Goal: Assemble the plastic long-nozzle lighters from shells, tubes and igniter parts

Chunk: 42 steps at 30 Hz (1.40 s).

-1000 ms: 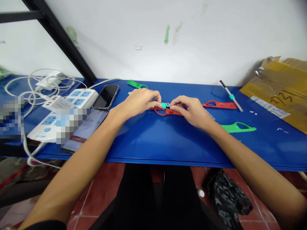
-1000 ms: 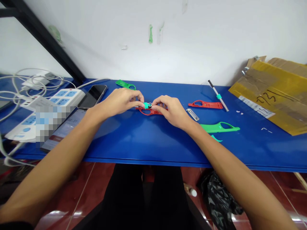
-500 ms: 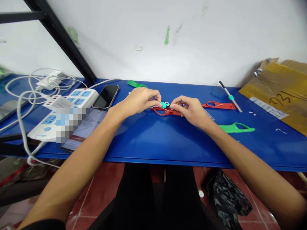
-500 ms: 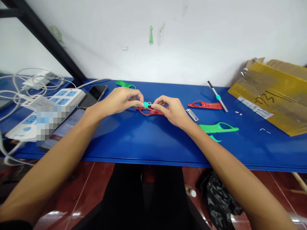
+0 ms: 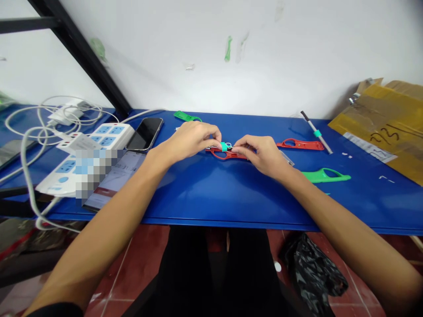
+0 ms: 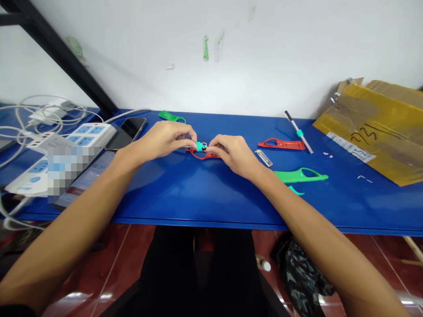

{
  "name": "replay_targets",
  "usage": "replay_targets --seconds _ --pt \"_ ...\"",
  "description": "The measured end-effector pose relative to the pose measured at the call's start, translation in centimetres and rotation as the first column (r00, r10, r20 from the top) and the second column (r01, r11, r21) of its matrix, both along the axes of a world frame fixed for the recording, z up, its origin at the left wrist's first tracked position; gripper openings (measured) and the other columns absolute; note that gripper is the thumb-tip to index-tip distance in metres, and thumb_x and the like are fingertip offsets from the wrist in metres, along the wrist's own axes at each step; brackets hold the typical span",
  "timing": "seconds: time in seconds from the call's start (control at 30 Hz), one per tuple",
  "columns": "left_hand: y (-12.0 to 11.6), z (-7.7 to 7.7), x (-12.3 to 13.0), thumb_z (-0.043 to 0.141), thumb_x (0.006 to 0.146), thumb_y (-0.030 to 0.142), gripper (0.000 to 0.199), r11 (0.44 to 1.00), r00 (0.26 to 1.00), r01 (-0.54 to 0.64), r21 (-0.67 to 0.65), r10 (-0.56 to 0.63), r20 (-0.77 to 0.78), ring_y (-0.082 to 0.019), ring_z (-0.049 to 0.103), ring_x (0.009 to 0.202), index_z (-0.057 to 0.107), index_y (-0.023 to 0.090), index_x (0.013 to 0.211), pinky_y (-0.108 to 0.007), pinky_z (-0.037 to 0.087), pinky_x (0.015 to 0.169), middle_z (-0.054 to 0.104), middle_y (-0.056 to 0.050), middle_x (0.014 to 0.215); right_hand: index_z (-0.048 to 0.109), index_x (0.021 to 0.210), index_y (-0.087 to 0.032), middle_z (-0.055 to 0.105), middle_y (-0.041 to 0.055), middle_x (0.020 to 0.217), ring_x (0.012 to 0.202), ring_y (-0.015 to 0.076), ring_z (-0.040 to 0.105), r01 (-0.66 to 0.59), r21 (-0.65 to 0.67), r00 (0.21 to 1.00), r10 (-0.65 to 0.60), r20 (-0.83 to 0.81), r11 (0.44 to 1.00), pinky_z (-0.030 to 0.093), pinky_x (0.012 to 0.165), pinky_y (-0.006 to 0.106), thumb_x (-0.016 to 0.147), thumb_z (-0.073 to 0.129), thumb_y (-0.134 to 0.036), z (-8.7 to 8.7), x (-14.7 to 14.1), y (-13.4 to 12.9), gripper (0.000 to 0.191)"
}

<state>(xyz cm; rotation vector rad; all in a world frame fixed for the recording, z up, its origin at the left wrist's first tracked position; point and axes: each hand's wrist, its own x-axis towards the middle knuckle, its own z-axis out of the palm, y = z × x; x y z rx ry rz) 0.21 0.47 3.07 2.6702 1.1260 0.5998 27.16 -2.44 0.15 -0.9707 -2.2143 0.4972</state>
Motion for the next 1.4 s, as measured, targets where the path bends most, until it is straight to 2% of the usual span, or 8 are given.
replay_targets --seconds 0.13,0.37,0.6,0.87,1.1,1.4 --pt "-0.22 0.29 0.11 0.066 0.104 0.039 0.022 1.0 1.0 -0.011 0.023 0.011 -0.012 -0.014 0.061 0.067 0.08 0.023 0.097 -0.03 0.039 0.068 0.073 -0.001 0.076 0.078 0.098 -0.021 0.08 0.0058 0.088 0.071 0.0179 0.063 0.008 -0.015 0.999 -0.009 -0.04 1.0 0.048 0.072 0.033 0.107 0.066 -0.048 -0.04 -0.19 -0.15 0.031" --pt "0.14 -0.09 -0.05 0.07 0.103 0.04 0.02 0.996 0.997 -0.011 0.091 0.019 -0.079 -0.017 0.065 0.077 0.081 0.025 0.098 -0.03 0.04 0.073 0.075 -0.002 0.082 0.078 0.098 -0.021 0.078 0.0053 0.089 0.074 0.0177 0.065 -0.015 -0.166 0.997 0.002 -0.076 0.986 0.051 0.069 0.032 0.103 0.069 -0.057 -0.57 -0.49 0.37 0.037" --pt "0.28 -0.03 -0.29 0.071 0.102 0.038 0.018 0.991 0.993 -0.014 0.133 0.03 -0.116 -0.018 0.068 0.081 0.081 0.023 0.099 -0.03 0.04 0.073 0.077 -0.004 0.088 0.074 0.097 -0.02 0.076 0.0049 0.089 0.072 0.0167 0.063 -0.021 -0.241 0.985 -0.022 -0.174 0.97 0.052 0.066 0.032 0.1 0.073 -0.05 -0.28 -0.48 0.23 0.03" --pt "0.17 -0.2 -0.17 0.069 0.103 0.043 0.023 0.988 0.994 -0.026 0.151 0.041 -0.1 -0.019 0.067 0.08 0.081 0.023 0.1 -0.031 0.039 0.073 0.078 -0.006 0.089 0.069 0.098 -0.021 0.068 0.0018 0.084 0.069 0.0141 0.06 -0.058 -0.355 0.974 -0.025 -0.225 0.933 0.049 0.055 0.028 0.097 0.077 -0.047 -0.23 -0.7 0.18 0.027" --pt "0.0 -0.11 0.0 0.068 0.104 0.04 0.021 0.986 0.99 -0.051 0.158 0.071 -0.12 -0.019 0.068 0.081 0.08 0.023 0.1 -0.031 0.039 0.075 0.079 -0.005 0.092 0.071 0.099 -0.019 0.069 0.0013 0.082 0.059 0.0112 0.058 -0.076 -0.363 0.973 -0.01 -0.229 0.929 0.05 0.057 0.029 0.099 0.076 -0.052 -0.29 -0.47 0.39 0.033" --pt "-0.53 0.23 0.54 0.065 0.106 0.036 0.021 0.985 0.985 -0.062 0.161 0.086 -0.148 -0.02 0.069 0.083 0.08 0.022 0.102 -0.032 0.039 0.074 0.078 -0.005 0.092 0.076 0.1 -0.019 0.074 0.0047 0.087 0.06 0.0131 0.059 -0.081 -0.343 0.979 0.01 -0.204 0.936 0.05 0.06 0.032 0.098 0.076 -0.049 0.18 -0.09 0.29 0.03"
